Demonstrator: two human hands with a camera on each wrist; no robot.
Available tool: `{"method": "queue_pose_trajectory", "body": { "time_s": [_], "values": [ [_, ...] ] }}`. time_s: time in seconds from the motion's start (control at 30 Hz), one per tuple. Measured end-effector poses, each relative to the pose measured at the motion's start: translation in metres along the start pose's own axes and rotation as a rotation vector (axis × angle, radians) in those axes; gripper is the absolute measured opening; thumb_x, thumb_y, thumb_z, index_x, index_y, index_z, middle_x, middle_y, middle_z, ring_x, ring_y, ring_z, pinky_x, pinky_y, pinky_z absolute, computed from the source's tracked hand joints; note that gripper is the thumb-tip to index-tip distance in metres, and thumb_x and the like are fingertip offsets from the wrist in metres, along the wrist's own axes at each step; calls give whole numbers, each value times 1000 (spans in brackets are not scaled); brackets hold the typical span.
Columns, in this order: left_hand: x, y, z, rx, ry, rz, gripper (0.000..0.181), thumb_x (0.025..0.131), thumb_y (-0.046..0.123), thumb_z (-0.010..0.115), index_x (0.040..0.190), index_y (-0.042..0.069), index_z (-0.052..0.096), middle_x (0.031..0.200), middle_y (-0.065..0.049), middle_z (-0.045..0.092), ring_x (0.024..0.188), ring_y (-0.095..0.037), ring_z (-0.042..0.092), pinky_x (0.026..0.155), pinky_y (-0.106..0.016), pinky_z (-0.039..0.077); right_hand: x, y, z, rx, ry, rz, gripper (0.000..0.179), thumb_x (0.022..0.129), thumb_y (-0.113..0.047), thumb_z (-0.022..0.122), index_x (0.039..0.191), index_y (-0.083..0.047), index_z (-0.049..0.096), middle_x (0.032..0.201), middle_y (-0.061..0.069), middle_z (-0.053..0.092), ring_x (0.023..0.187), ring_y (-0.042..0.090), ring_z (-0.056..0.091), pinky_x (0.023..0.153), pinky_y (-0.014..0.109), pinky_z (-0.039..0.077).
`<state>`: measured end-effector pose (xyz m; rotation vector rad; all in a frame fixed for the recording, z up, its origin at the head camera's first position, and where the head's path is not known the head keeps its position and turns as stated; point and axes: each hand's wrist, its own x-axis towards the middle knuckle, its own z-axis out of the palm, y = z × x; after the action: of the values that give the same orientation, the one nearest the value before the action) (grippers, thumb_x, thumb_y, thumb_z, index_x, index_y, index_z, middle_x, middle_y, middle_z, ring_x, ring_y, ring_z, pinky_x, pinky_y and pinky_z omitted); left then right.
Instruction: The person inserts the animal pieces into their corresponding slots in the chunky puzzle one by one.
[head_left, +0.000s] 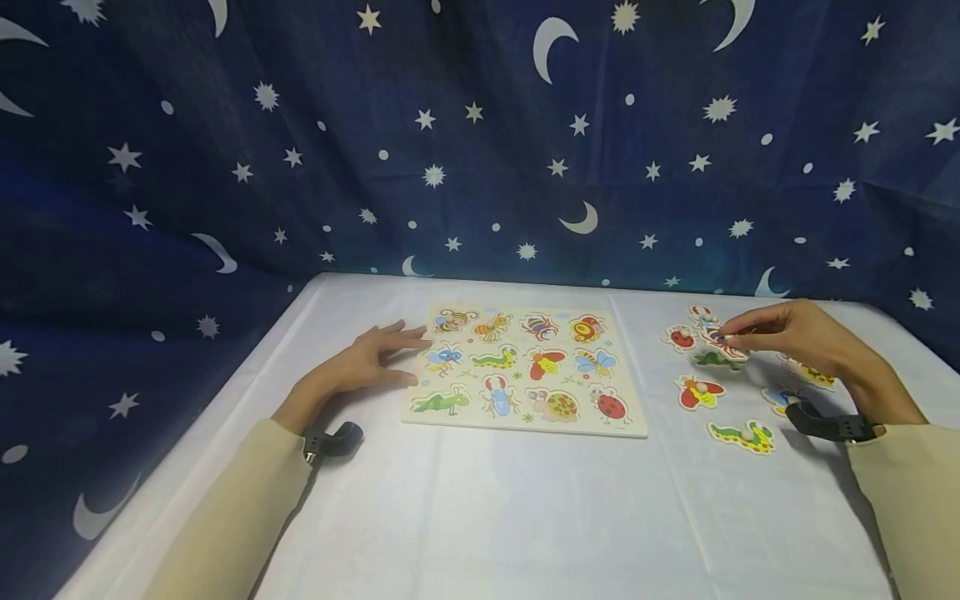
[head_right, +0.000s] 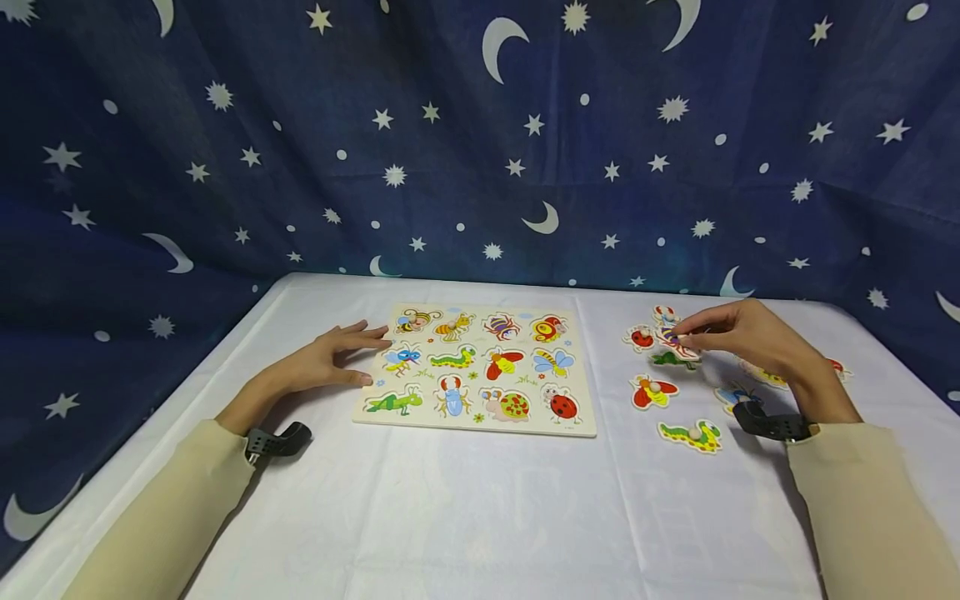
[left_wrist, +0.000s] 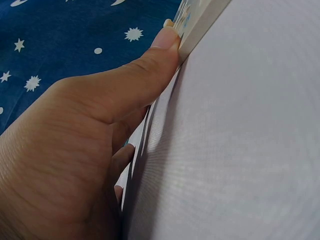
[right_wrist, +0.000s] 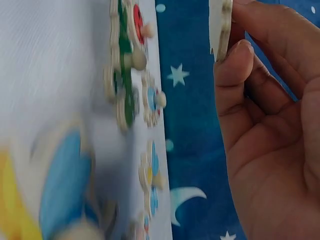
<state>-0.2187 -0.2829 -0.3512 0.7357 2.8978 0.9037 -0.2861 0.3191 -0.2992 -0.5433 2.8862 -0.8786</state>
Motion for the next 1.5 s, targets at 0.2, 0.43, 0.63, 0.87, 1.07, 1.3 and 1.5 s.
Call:
{"method": "queue_pose_trajectory", "body": {
  "time_s": [0.2, 0.43, 0.63, 0.87, 1.07, 1.3, 1.5],
  "values": [
    [0, 1, 0, -9, -4, 1, 59, 80, 35, 77, 133, 17, 59, 148, -3, 40, 142, -33, 18, 114, -53, 2, 10, -13, 7, 8, -14, -18, 37, 85, -39, 72, 111, -13, 73, 118, 11, 66, 98, 6, 57, 85, 45, 47],
    [0, 1, 1, -7, -1, -2, 59, 80, 35, 77, 133, 17, 59, 148, -3, 40, 143, -33, 18, 115, -53, 2, 22, -22, 14, 26, -17, -40, 38, 86, -39, 71, 113, -12, 72, 121, 14, 63, 100, 15, 59, 87, 48, 48],
    [-1, 1, 1, -15, 3, -11, 60, 79, 35, 77, 133, 17, 59, 149, -3, 40, 143, -33, 17, 115, -53, 2, 33, -33, 22, 58, -27, -52, 39, 84, -38, 73, 111, -11, 73, 116, 12, 66, 95, 18, 60, 79, 35, 49],
    [-2, 2, 1, -7, -2, -10, 60, 80, 36, 77, 134, 17, 58, 149, -3, 40, 143, -33, 17, 114, -53, 2, 46, -48, 33, 94, -52, -79, 41, 83, -37, 74, 111, -8, 72, 108, 11, 68, 82, 26, 62, 73, 38, 51],
    [0, 1, -1, 2, 1, -3, 60, 80, 35, 77, 133, 17, 58, 148, -3, 40, 143, -33, 17, 114, -53, 2, 59, -60, 44, 101, -69, -79, 45, 81, -43, 75, 111, -10, 72, 100, 8, 69, 83, 28, 57, 70, 39, 46],
    [-1, 1, 0, -11, 0, -15, 60, 79, 35, 77, 133, 18, 59, 148, -1, 40, 143, -32, 17, 115, -52, 1, 71, -73, 57, 147, -84, -135, 37, 81, -37, 77, 107, -11, 74, 106, 8, 69, 85, 25, 55, 64, 34, 46],
    [-1, 2, 0, -4, 6, -1, 59, 80, 35, 77, 133, 17, 59, 148, -1, 40, 143, -32, 18, 115, -52, 2, 77, -88, 63, 139, -99, -195, 32, 83, -33, 76, 107, -12, 75, 110, 7, 69, 99, 22, 58, 79, 34, 47]
  ]
}}
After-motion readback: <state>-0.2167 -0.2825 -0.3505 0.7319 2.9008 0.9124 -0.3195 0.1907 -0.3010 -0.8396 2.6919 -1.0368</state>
